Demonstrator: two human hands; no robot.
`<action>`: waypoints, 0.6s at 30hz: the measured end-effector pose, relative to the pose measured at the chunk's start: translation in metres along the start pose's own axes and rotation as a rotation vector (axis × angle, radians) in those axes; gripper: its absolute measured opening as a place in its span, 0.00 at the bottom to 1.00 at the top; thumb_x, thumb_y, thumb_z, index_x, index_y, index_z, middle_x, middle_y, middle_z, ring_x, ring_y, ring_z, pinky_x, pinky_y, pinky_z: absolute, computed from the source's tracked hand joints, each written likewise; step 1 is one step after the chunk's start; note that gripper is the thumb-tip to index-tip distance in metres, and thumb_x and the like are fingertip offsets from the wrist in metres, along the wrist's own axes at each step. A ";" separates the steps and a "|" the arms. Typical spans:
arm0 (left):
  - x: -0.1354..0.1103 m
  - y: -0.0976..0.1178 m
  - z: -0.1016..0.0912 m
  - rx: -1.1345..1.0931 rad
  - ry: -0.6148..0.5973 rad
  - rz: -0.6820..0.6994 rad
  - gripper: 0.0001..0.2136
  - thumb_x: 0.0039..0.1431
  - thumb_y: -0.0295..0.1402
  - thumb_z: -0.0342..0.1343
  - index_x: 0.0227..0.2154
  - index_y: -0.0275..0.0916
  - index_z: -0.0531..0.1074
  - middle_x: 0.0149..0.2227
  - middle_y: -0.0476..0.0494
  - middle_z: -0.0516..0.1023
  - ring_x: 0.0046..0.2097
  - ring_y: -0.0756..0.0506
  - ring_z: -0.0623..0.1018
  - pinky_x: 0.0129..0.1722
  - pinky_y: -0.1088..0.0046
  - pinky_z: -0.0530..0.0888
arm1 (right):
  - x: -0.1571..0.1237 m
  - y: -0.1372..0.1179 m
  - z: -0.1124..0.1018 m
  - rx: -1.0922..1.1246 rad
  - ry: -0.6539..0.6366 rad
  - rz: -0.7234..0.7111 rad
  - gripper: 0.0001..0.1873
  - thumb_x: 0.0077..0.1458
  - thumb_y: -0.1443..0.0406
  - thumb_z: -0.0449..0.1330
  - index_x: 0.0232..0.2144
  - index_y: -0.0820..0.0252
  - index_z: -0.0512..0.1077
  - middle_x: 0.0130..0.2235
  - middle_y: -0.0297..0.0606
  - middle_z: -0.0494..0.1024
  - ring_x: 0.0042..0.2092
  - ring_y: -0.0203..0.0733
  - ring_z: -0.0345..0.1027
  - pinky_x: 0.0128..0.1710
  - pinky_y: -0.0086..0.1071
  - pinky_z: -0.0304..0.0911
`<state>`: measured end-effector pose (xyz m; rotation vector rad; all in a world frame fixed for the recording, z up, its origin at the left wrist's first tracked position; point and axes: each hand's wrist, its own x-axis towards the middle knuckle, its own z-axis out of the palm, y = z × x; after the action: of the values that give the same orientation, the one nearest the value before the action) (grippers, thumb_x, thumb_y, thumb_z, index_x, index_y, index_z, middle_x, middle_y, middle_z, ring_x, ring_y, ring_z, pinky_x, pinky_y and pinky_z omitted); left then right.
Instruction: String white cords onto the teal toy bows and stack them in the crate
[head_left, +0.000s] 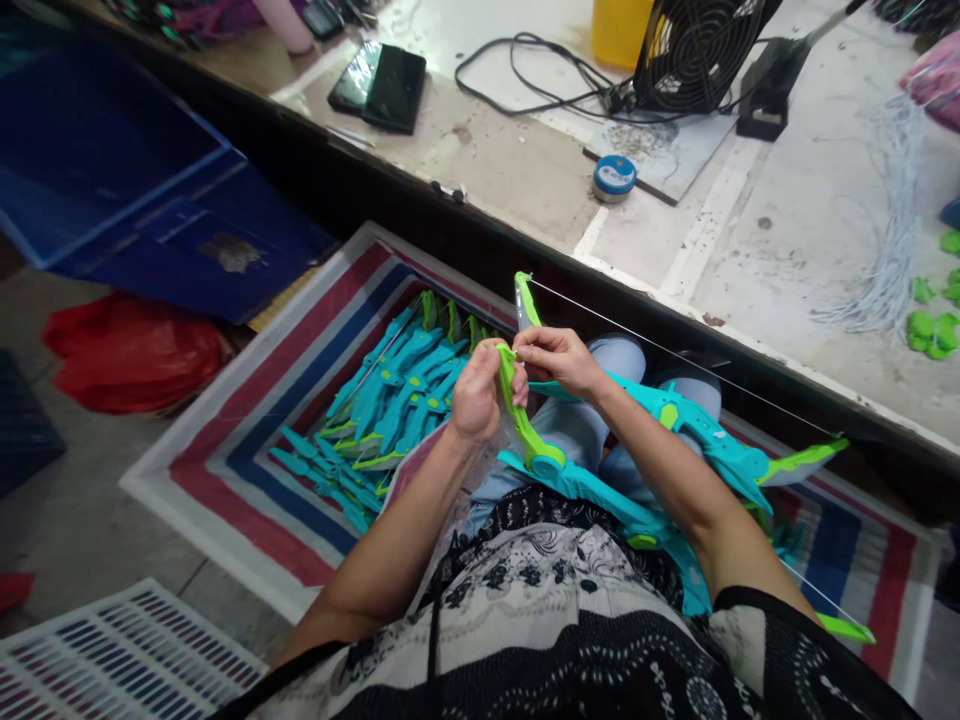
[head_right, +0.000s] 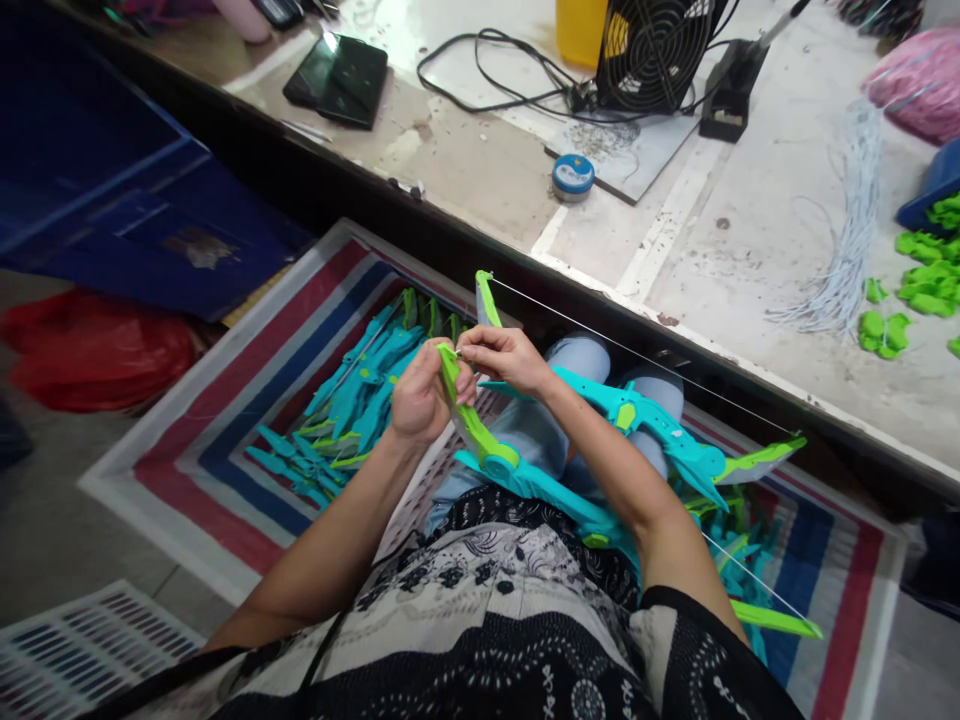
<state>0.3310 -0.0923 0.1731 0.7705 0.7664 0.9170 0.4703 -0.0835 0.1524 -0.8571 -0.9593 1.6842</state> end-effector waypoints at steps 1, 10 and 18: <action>0.000 0.000 0.000 -0.001 0.003 -0.007 0.18 0.56 0.50 0.58 0.34 0.43 0.60 0.17 0.56 0.68 0.17 0.51 0.66 0.19 0.75 0.66 | 0.000 -0.001 0.001 0.006 -0.007 0.002 0.23 0.42 0.51 0.71 0.29 0.63 0.71 0.21 0.25 0.65 0.20 0.25 0.54 0.19 0.22 0.51; 0.006 -0.022 -0.010 -0.007 0.237 0.101 0.18 0.51 0.46 0.65 0.30 0.41 0.64 0.25 0.53 0.72 0.26 0.51 0.74 0.26 0.76 0.73 | 0.003 0.008 0.001 -0.028 0.111 -0.027 0.24 0.38 0.51 0.73 0.27 0.65 0.74 0.18 0.28 0.69 0.18 0.26 0.57 0.18 0.24 0.54; 0.004 -0.053 -0.022 0.319 0.464 0.472 0.18 0.59 0.47 0.58 0.46 0.43 0.73 0.39 0.47 0.77 0.37 0.51 0.77 0.37 0.77 0.75 | 0.014 0.023 0.008 0.090 0.148 -0.011 0.24 0.34 0.53 0.74 0.28 0.66 0.76 0.16 0.27 0.69 0.18 0.25 0.56 0.20 0.25 0.52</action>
<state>0.3352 -0.1046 0.1174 1.0610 1.1837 1.4495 0.4502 -0.0770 0.1344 -0.9014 -0.7805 1.6176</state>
